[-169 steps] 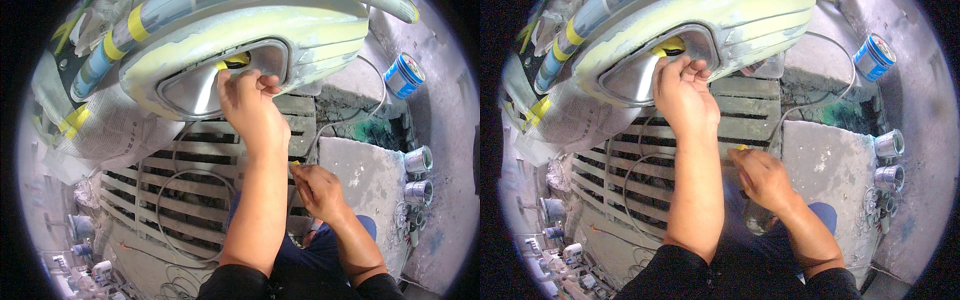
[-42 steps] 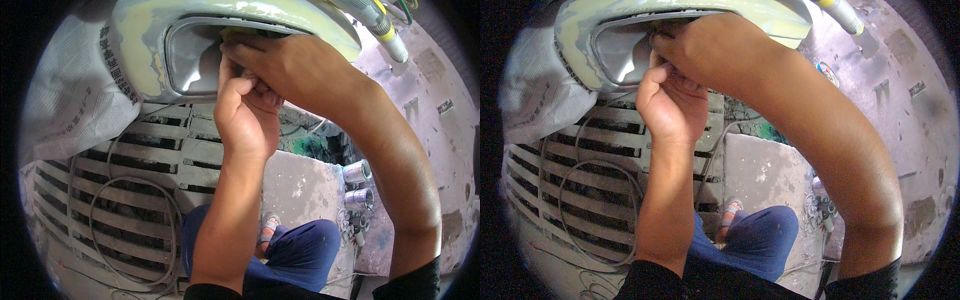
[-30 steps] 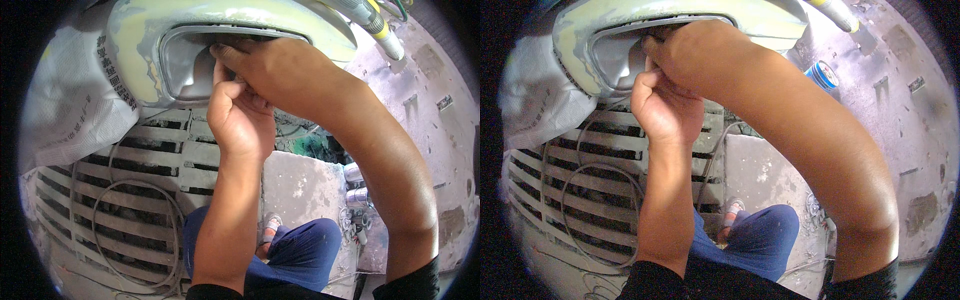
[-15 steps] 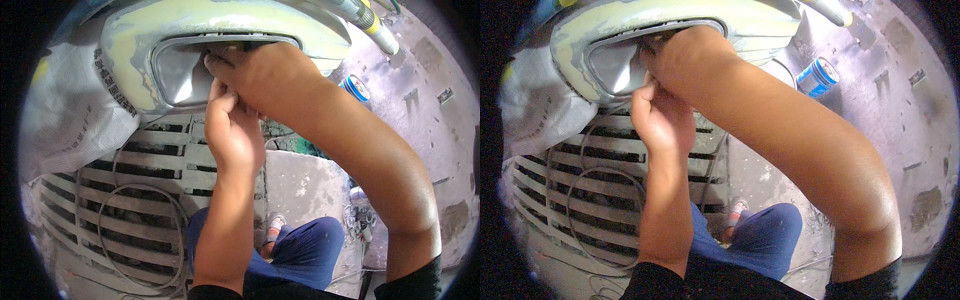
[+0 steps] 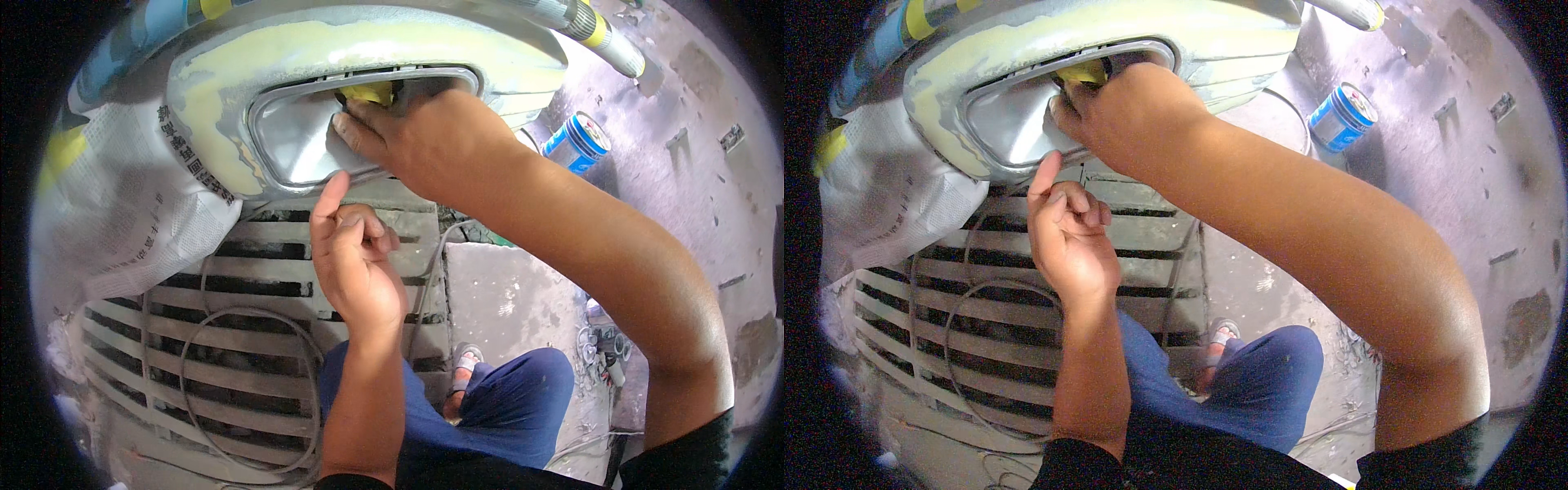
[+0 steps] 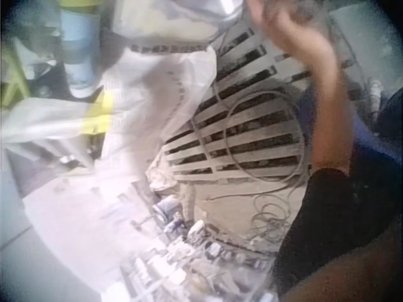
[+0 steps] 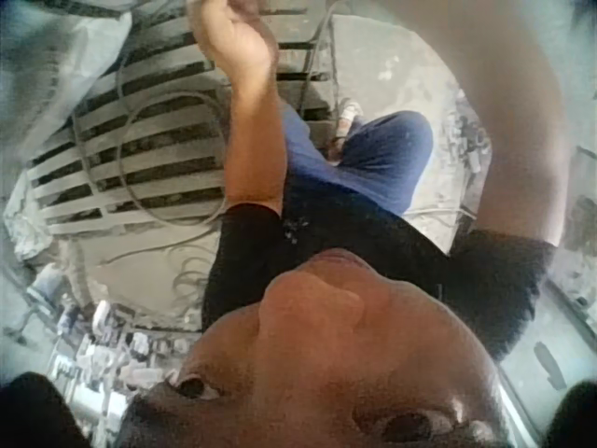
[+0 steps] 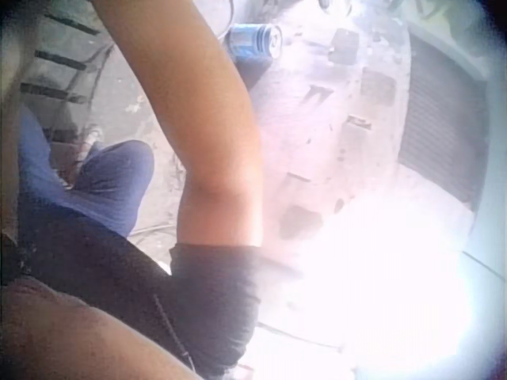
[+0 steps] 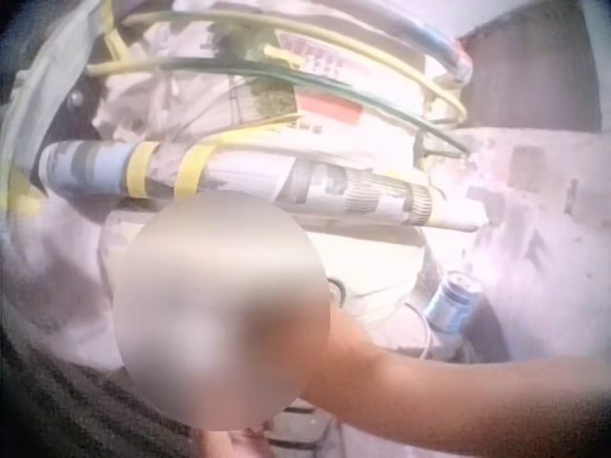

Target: The person applies yellow masking tape to a car headlight assembly, covering the edges and surrounding areas. They smooth the tape and adjust the newspaper covering the rest of the part.

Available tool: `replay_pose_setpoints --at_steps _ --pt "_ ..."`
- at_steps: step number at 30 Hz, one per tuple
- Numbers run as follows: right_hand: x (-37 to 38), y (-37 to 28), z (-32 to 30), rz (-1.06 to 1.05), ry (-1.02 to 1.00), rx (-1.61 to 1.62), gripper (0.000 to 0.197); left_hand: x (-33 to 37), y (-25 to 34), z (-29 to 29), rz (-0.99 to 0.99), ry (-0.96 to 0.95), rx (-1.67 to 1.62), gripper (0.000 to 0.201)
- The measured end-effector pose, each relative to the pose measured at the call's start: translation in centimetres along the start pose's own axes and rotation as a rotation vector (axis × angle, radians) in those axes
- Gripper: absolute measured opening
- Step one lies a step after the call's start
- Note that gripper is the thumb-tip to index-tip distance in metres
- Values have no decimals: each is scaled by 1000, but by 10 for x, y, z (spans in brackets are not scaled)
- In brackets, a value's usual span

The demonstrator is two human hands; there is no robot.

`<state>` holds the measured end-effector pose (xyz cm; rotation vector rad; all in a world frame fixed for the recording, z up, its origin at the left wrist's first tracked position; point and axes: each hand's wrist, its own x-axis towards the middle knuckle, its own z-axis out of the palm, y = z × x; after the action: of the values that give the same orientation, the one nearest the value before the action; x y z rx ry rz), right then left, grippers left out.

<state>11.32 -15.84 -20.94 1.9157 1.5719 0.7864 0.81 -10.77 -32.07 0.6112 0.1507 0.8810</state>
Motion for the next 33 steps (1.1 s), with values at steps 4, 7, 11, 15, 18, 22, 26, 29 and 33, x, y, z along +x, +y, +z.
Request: replay_pose_setpoints --at_steps 4,7,11,15,18,22,26,29,33 --pt "0 1 1 -6 -29 19 51 2 7 -2 3 -8 27 42" --pt "2 1 0 -14 -63 22 50 3 11 -2 12 -16 46 40" --pt "-13 3 0 -9 31 131 47 11 15 -2 71 -98 168 38" --pt "-47 -1 -24 57 176 281 44 32 7 8 497 -167 686 37" --pt "-82 -10 -20 175 211 443 49 33 13 32 543 -290 988 39" --pt "-138 -23 -15 375 190 660 57 41 5 58 349 -236 1073 37" --pt "-183 -52 -1 553 115 805 55 49 -7 77 521 -175 1213 40" --pt "-213 -79 11 661 62 952 48 49 -13 80 531 -148 1146 39" --pt "-244 -112 20 738 -9 1106 45 46 -13 77 514 -113 1047 36"
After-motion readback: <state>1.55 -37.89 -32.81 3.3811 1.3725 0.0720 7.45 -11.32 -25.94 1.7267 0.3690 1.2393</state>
